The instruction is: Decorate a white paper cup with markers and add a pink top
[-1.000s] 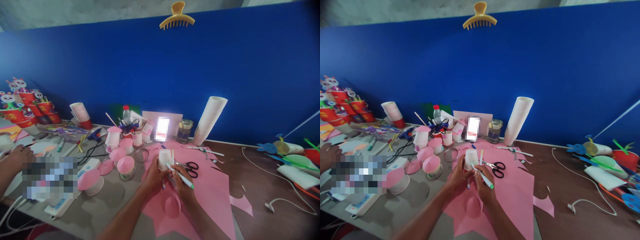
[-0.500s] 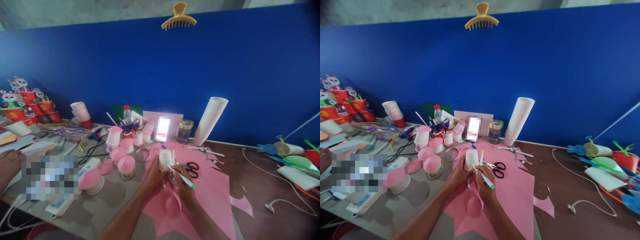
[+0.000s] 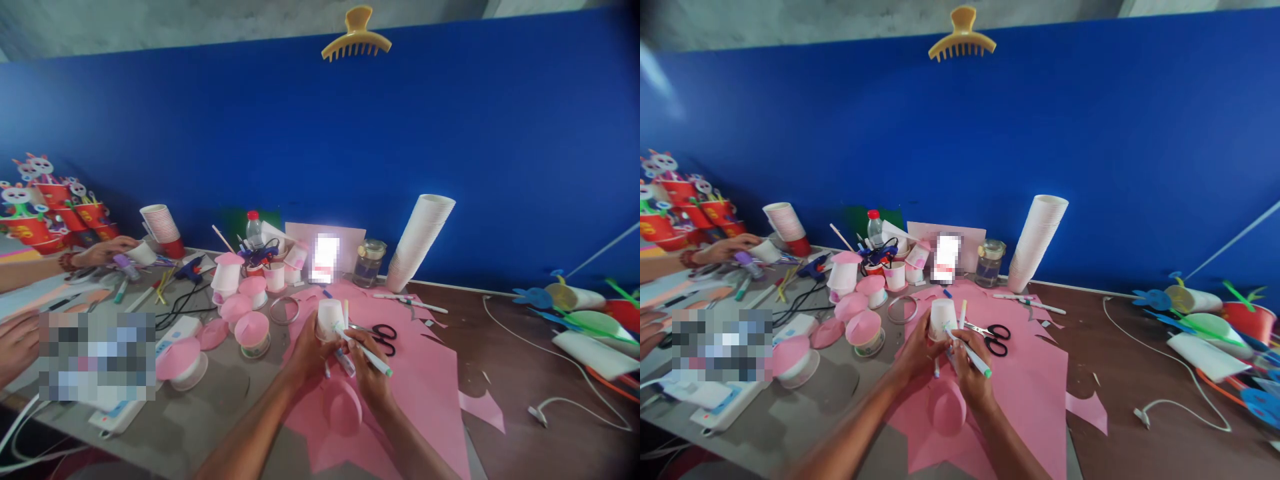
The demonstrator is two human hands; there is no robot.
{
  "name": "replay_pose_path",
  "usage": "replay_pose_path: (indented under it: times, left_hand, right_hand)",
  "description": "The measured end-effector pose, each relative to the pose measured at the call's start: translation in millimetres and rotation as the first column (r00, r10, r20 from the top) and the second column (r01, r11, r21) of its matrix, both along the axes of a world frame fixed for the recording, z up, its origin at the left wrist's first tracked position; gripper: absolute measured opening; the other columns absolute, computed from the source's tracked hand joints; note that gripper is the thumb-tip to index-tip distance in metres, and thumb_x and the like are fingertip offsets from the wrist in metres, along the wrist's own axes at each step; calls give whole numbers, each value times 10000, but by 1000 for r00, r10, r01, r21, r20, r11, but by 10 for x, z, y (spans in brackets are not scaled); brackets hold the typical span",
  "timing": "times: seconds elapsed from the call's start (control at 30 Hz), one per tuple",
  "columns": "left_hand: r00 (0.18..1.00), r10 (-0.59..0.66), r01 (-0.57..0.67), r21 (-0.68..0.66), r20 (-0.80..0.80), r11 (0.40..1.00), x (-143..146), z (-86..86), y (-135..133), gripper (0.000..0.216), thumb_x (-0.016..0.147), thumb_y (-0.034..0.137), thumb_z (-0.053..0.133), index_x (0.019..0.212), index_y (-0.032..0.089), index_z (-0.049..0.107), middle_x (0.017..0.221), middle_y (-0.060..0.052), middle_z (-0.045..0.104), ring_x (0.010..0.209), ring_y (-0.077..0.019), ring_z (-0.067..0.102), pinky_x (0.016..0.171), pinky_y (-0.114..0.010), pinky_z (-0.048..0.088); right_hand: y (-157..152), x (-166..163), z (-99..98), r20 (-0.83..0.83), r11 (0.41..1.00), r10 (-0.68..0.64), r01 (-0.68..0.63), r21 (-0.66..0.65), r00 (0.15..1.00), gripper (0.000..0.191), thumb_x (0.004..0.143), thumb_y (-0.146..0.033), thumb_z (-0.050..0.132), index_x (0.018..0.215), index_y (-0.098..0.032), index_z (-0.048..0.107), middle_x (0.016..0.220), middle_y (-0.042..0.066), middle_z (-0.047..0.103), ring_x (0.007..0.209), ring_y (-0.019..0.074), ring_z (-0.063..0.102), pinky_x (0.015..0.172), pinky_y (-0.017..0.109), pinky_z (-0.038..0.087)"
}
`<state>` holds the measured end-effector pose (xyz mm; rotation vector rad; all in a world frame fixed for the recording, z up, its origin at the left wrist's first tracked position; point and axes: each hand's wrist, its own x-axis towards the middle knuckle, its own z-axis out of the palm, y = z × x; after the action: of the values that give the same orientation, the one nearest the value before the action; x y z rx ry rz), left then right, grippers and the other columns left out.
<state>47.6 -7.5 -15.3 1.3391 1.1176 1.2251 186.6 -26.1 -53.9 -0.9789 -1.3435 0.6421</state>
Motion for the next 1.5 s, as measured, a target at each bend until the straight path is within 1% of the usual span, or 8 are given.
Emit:
replay_pose_path:
  times: [0.1,0.27,0.37,0.5,0.7,0.93,1.27,1.5]
  left_hand:
    - [999,-7,8,10,-33,1000,-12,-26,9,531,669,304,788,1125,160,557,1023,-68,642,917,-218,600,824,-343,493]
    - [997,-5,6,17,-71,1000,-22,-50,17,511,680,250,763,1138,155,559,1051,-74,644,956,-228,602,854,-352,492]
    - [997,-4,5,15,-71,1000,-24,-56,15,526,672,229,766,1148,155,556,1063,-73,649,966,-228,604,865,-354,492]
    - [998,-9,10,6,-64,1000,-20,-72,15,543,682,212,761,1175,159,543,1059,-71,657,953,-220,607,859,-351,497]
    - [998,2,0,24,-67,1000,-16,-74,18,534,688,307,782,1149,161,554,1063,-70,649,952,-219,601,851,-339,493]
    - [999,-4,4,6,-46,1000,-18,-64,9,520,685,316,781,1134,166,566,1044,-67,651,941,-220,602,834,-335,491]
    - [1000,-2,2,21,-14,1000,7,-26,-2,512,671,229,774,1131,165,560,1033,-71,646,927,-216,600,833,-338,489]
    - [999,7,-7,1,-33,1000,14,4,-10,517,650,251,773,1117,169,566,1008,-55,644,910,-210,594,817,-327,489]
  right_hand:
    - [-4,1,13,12,1000,1,-1,2,1000,246,944,-405,549,962,-209,696,757,39,682,647,181,642,635,328,545]
    - [-21,-2,93,60,996,14,-19,85,998,218,938,-377,554,946,-215,699,793,45,701,637,178,642,619,318,530]
    - [-22,-4,115,85,995,11,-19,99,996,202,940,-354,550,944,-215,697,803,48,708,655,183,647,632,323,527]
    - [-3,-10,80,74,996,2,-9,91,997,227,937,-377,550,940,-209,702,785,51,702,665,193,648,636,333,526]
    - [26,-7,3,46,997,-8,5,71,999,232,938,-378,546,954,-210,705,749,41,690,635,183,639,636,331,537]
    - [3,6,7,14,1000,-4,4,21,1000,226,938,-379,549,954,-211,700,757,40,697,639,181,650,637,330,545]
    - [-4,-6,32,-41,1000,2,-2,-10,999,237,923,-397,567,944,-206,706,727,40,688,632,183,645,618,325,546]
    - [5,-14,7,-57,1000,-10,9,-17,998,227,922,-394,577,953,-204,697,747,41,686,646,186,649,633,331,550]
